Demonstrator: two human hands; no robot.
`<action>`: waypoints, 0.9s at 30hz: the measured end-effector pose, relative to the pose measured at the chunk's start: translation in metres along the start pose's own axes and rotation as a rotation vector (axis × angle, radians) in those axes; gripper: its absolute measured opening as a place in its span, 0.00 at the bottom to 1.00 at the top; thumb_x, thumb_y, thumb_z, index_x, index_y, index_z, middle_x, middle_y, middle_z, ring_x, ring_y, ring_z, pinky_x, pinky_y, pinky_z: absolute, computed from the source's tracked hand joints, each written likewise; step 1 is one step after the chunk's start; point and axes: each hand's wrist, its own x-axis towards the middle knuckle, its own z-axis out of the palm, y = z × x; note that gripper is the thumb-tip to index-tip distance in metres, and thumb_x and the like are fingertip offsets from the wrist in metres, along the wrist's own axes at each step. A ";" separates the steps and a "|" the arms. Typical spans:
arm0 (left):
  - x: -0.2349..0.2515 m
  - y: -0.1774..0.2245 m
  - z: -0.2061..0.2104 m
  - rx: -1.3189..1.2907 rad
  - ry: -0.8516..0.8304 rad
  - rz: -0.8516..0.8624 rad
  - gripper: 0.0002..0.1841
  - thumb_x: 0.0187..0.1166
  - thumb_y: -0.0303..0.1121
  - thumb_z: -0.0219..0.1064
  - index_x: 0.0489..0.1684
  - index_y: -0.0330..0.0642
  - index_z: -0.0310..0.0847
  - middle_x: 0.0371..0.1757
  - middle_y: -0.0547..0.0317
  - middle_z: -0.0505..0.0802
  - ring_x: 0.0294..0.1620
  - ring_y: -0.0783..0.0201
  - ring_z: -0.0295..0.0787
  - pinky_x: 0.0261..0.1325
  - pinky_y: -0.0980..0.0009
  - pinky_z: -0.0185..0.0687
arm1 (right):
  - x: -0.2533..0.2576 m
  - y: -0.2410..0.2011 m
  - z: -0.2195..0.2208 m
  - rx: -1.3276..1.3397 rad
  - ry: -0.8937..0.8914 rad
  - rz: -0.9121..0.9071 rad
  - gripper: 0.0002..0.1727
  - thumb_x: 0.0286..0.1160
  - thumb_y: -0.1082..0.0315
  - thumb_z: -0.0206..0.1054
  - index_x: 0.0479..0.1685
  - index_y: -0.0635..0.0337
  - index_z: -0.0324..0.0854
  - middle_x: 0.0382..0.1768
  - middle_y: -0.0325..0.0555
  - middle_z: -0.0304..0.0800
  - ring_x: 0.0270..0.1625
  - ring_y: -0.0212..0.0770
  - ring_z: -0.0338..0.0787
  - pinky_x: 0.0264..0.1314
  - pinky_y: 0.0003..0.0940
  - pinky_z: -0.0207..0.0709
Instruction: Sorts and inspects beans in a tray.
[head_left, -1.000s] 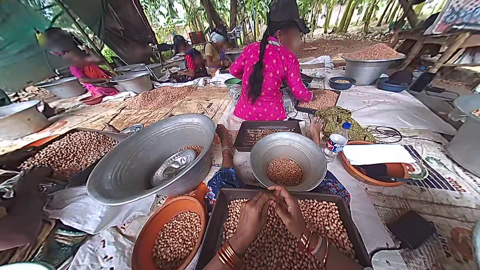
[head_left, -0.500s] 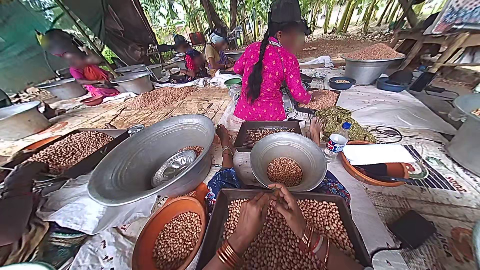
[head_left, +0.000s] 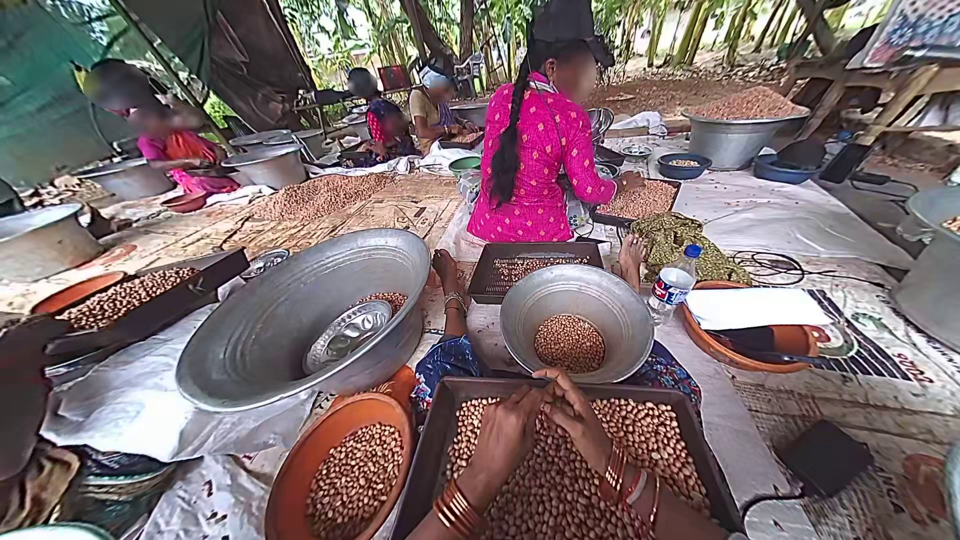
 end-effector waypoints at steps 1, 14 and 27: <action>0.000 0.000 0.000 0.000 0.001 0.002 0.12 0.78 0.26 0.60 0.43 0.41 0.93 0.43 0.53 0.97 0.36 0.56 0.98 0.35 0.59 0.92 | 0.000 0.000 0.000 0.001 -0.001 0.003 0.27 0.71 0.74 0.59 0.75 0.64 0.72 0.38 0.33 0.83 0.36 0.24 0.82 0.40 0.21 0.77; -0.001 0.001 0.001 0.017 0.003 0.009 0.12 0.78 0.26 0.60 0.43 0.40 0.93 0.42 0.53 0.97 0.36 0.56 0.98 0.35 0.59 0.92 | 0.000 0.002 -0.001 0.049 -0.029 0.027 0.27 0.73 0.73 0.59 0.75 0.62 0.72 0.36 0.32 0.82 0.30 0.24 0.80 0.32 0.20 0.75; -0.001 0.001 0.000 0.033 -0.015 -0.006 0.12 0.78 0.26 0.60 0.44 0.40 0.92 0.40 0.52 0.97 0.34 0.55 0.97 0.33 0.58 0.91 | 0.001 0.004 -0.001 0.087 -0.065 0.042 0.26 0.75 0.73 0.57 0.75 0.62 0.73 0.35 0.32 0.80 0.28 0.24 0.77 0.29 0.20 0.72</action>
